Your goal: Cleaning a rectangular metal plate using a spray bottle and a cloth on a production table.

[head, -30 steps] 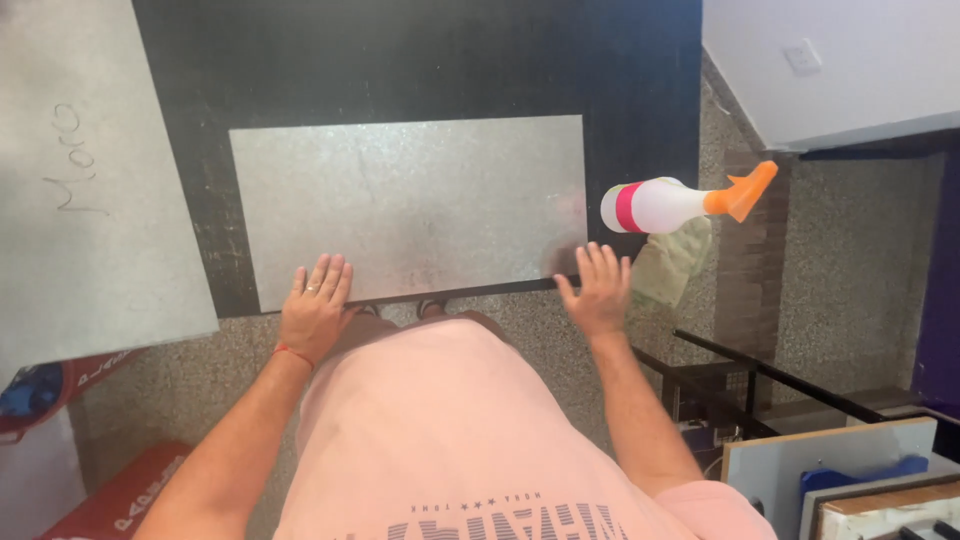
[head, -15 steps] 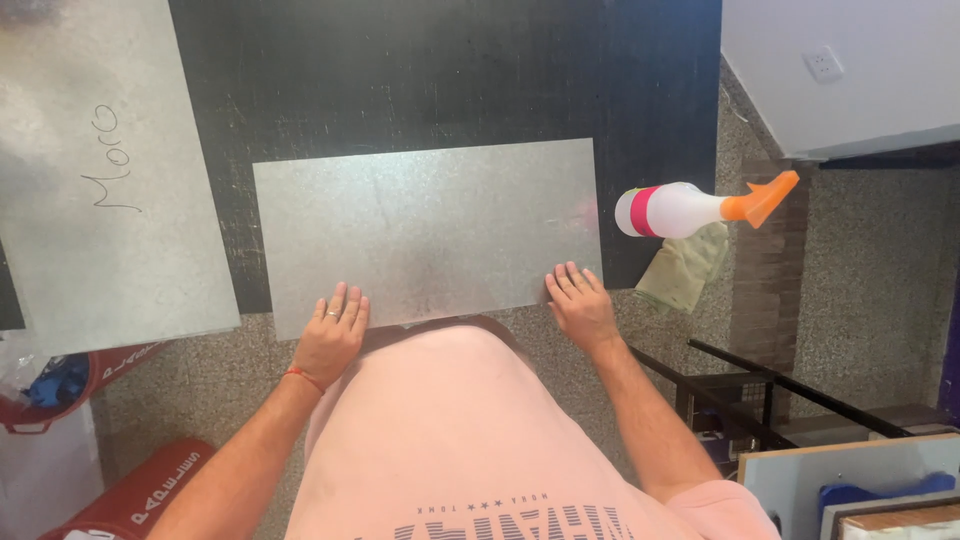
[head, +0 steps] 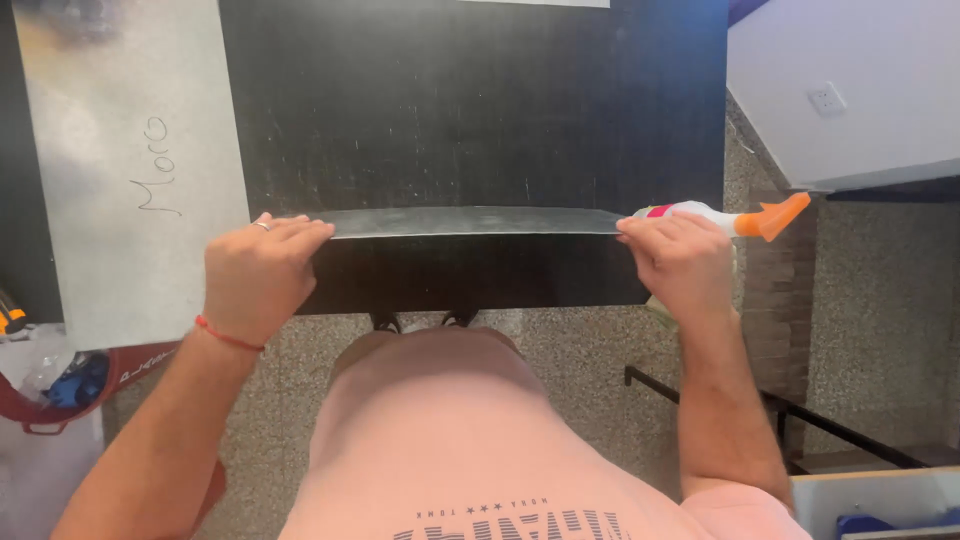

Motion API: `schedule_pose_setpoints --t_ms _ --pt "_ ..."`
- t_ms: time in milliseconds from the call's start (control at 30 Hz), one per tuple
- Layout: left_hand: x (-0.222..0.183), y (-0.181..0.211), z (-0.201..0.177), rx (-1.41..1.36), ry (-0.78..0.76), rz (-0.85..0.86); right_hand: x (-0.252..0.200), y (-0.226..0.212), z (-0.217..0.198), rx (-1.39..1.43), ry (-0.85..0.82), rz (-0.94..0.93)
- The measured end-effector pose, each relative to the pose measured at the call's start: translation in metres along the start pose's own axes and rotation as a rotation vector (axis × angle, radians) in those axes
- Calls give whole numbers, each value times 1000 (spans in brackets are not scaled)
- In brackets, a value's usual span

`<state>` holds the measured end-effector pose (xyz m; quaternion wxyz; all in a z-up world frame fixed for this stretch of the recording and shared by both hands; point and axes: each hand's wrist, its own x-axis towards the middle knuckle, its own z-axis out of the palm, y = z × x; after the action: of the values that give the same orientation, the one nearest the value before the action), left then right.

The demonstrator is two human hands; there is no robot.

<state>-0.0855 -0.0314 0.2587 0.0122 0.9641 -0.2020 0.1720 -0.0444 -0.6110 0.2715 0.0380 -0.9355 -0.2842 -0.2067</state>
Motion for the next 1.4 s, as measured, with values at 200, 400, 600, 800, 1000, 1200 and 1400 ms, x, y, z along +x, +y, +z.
schedule_pose_setpoints --t_ms 200,400,600,800,1000,1200,1400 --pt "12 -22 3 39 189 -127 -30 12 21 689 460 561" --pt "-16 -24 4 -383 471 -561 -54 15 129 1240 442 902" --pt "-65 -39 121 -1044 331 -874 -69 32 187 1470 558 897" --pt "-74 -120 221 -1012 188 -886 -35 59 183 1032 487 1116" --pt "-83 -102 240 -785 -153 -963 -68 65 243 802 171 1332" --pt "-65 -79 262 -560 -368 -1104 -100 66 302 725 -38 1393" --pt "-48 -70 235 -594 -396 -1092 -58 27 233 444 -268 1245"
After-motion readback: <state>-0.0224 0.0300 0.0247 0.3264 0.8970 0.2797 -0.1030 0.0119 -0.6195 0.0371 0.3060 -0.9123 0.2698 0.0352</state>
